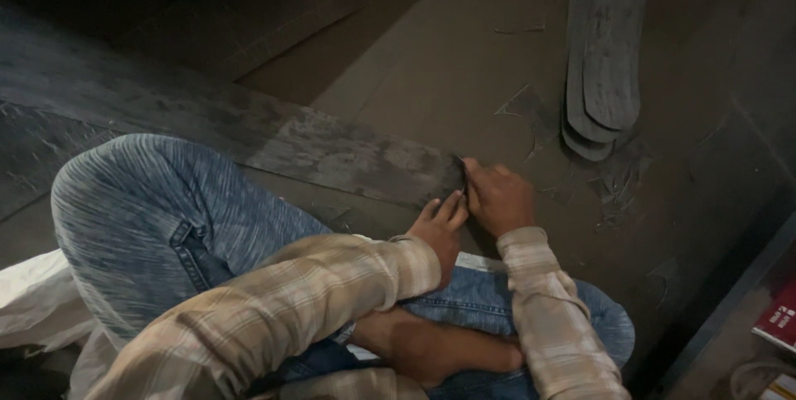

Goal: Using a small tool to trace and cut shapes from a long strip of material.

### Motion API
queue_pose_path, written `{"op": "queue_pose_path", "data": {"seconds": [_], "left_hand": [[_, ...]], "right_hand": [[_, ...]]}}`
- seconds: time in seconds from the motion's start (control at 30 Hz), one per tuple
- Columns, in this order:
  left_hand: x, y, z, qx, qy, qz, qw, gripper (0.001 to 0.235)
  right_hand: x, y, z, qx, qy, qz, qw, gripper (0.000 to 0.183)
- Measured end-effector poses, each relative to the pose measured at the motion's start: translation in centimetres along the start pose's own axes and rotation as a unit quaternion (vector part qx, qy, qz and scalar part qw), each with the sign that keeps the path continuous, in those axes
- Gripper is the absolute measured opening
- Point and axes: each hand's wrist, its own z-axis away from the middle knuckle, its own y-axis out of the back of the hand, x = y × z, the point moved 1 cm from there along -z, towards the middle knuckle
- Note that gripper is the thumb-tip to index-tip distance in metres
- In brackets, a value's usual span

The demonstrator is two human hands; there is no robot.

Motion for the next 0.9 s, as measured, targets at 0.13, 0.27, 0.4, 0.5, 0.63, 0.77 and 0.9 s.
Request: {"op": "queue_pose_path", "data": {"seconds": [0.13,0.27,0.4,0.5,0.63,0.77,0.9], "left_hand": [[0.0,0.7,0.1,-0.039,-0.004,0.002,0.999,0.055],[0.0,0.9,0.4,-0.056,-0.010,0.003,0.998,0.054],[0.0,0.7,0.4,-0.032,-0.005,0.001,0.999,0.058],[0.0,0.5,0.4,-0.037,-0.007,0.008,0.999,0.056],[-0.1,0.8,0.3,-0.032,0.001,0.016,0.999,0.065],[0.0,1.0,0.4,-0.038,0.000,0.018,0.999,0.068],[0.0,0.3,0.0,-0.031,0.001,-0.003,1.000,0.063]], "right_hand": [[0.4,-0.4,0.2,-0.013,0.005,0.013,1.000,0.034],[0.1,-0.3,0.1,-0.014,0.012,0.019,1.000,0.035],[0.4,-1.1,0.4,-0.015,0.019,0.057,0.998,0.035],[0.0,-1.2,0.5,-0.009,0.017,0.057,0.998,0.033],[0.0,-0.8,0.4,0.036,0.029,0.036,0.998,0.032],[1.4,-2.9,1.5,0.047,0.039,0.023,0.998,0.022],[1.2,-2.7,1.2,0.022,0.032,0.039,0.998,0.017]]}}
